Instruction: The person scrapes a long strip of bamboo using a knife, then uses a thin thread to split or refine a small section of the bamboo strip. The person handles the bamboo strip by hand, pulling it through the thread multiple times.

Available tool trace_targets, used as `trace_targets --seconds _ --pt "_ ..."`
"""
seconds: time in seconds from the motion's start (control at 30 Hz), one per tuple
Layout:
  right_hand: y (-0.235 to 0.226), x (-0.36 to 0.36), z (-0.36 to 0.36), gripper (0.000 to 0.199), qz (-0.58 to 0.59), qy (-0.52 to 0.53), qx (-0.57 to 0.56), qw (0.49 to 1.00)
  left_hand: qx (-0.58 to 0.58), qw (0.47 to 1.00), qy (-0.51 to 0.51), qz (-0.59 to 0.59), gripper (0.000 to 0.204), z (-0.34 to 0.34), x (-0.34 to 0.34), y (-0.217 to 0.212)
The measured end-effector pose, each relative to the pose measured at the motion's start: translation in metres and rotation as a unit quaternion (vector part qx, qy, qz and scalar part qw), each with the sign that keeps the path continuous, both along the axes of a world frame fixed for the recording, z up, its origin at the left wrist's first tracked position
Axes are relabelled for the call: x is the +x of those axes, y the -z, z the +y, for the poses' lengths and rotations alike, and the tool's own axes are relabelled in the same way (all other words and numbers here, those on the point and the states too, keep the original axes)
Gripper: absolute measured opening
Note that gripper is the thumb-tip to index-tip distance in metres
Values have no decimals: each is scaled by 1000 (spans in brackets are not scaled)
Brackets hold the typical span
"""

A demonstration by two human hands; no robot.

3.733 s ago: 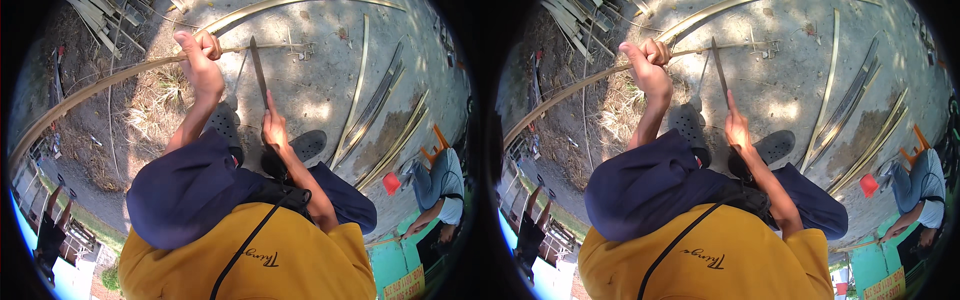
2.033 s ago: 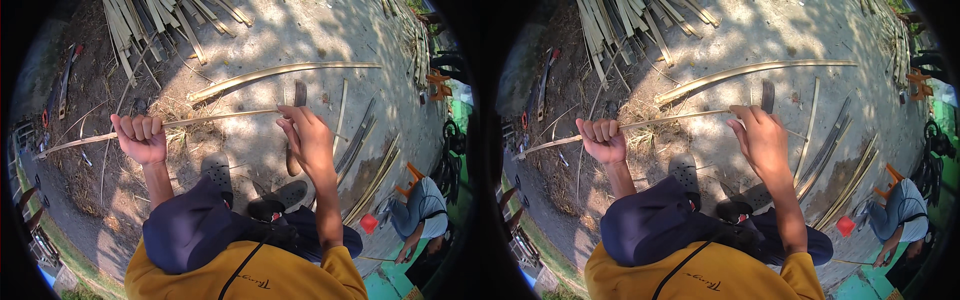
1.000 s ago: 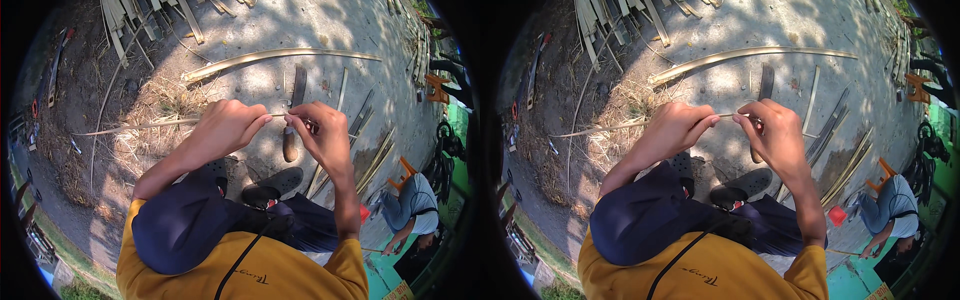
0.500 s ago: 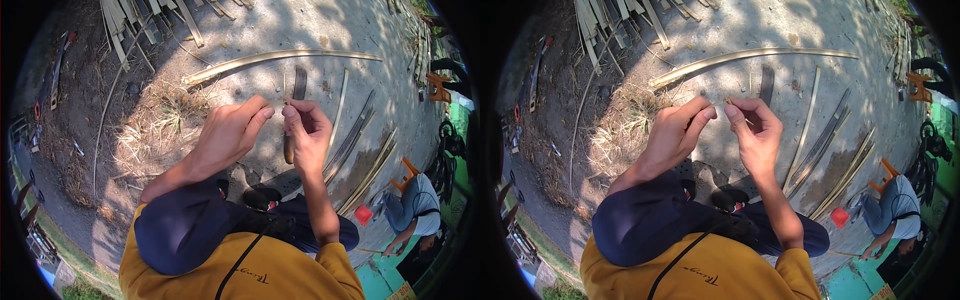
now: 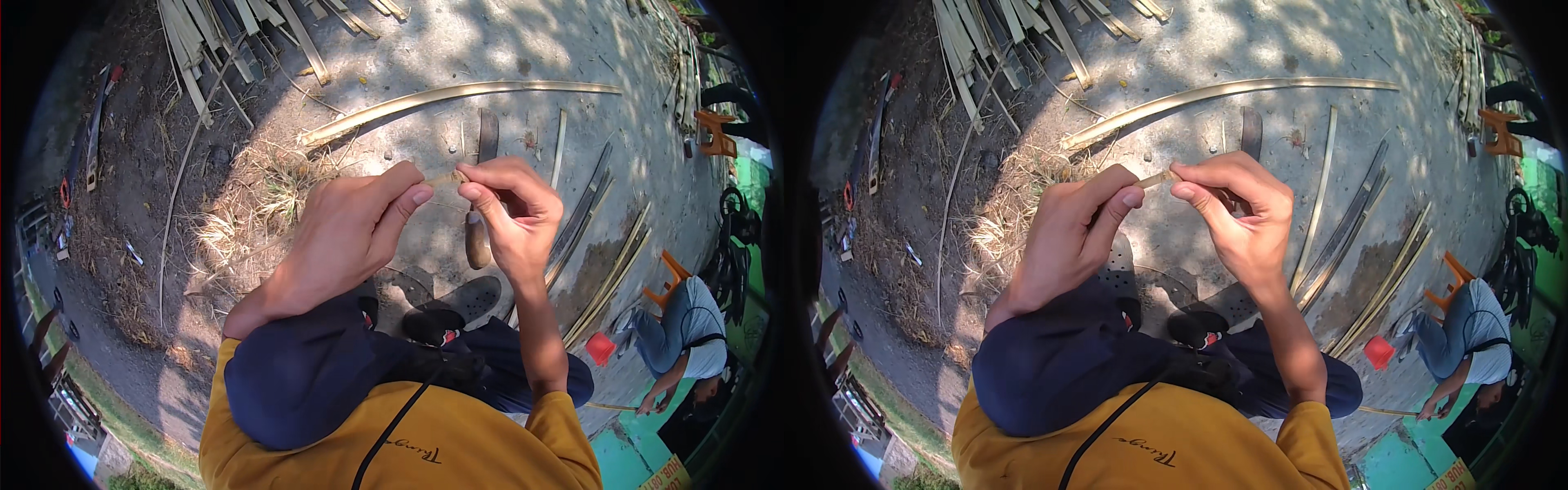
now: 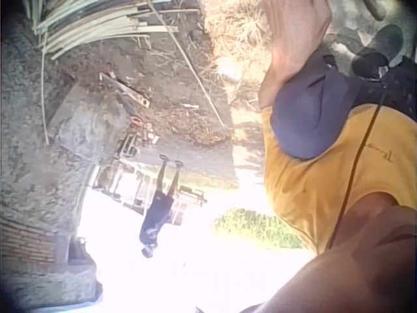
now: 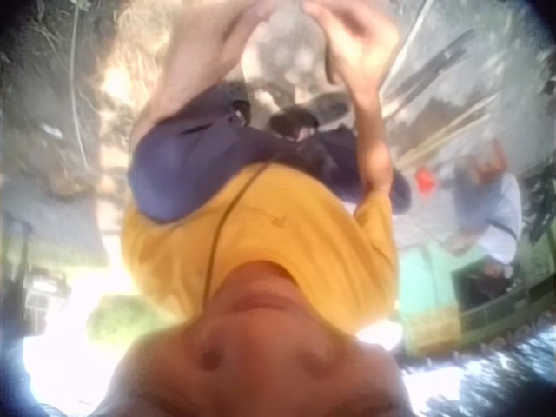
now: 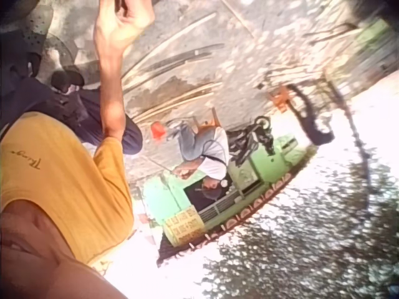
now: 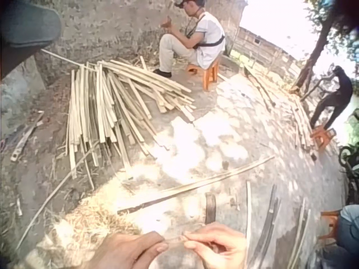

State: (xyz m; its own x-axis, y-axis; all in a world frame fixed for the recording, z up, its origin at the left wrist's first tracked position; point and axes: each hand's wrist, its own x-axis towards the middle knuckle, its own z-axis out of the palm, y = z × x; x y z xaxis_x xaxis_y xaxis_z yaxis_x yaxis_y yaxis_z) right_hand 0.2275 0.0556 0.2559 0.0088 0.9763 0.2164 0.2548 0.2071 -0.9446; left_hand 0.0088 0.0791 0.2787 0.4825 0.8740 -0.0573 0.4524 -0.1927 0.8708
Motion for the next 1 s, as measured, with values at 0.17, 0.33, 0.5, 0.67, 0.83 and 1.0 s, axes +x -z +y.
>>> trace_targets --seconds 0.17,0.33,0.5,0.67,0.83,1.0 --pt "-56 18 11 24 -232 -134 87 959 89 995 16 49 12 2 -15 -25" --pt "-73 17 7 26 -254 -157 44 953 140 987 62 52 13 8 -19 -32" --pt "-68 18 11 9 10 -165 -227 960 200 978 53 -11 16 11 -16 -26" --pt "-49 28 10 22 380 -236 -462 766 331 942 49 8 15 15 -13 -19" --pt "-53 16 8 18 49 -106 -212 970 181 982 28 -53 12 20 -7 -2" --pt "-56 8 13 16 -65 -91 -132 985 160 987 11 -20 10 21 -11 1"
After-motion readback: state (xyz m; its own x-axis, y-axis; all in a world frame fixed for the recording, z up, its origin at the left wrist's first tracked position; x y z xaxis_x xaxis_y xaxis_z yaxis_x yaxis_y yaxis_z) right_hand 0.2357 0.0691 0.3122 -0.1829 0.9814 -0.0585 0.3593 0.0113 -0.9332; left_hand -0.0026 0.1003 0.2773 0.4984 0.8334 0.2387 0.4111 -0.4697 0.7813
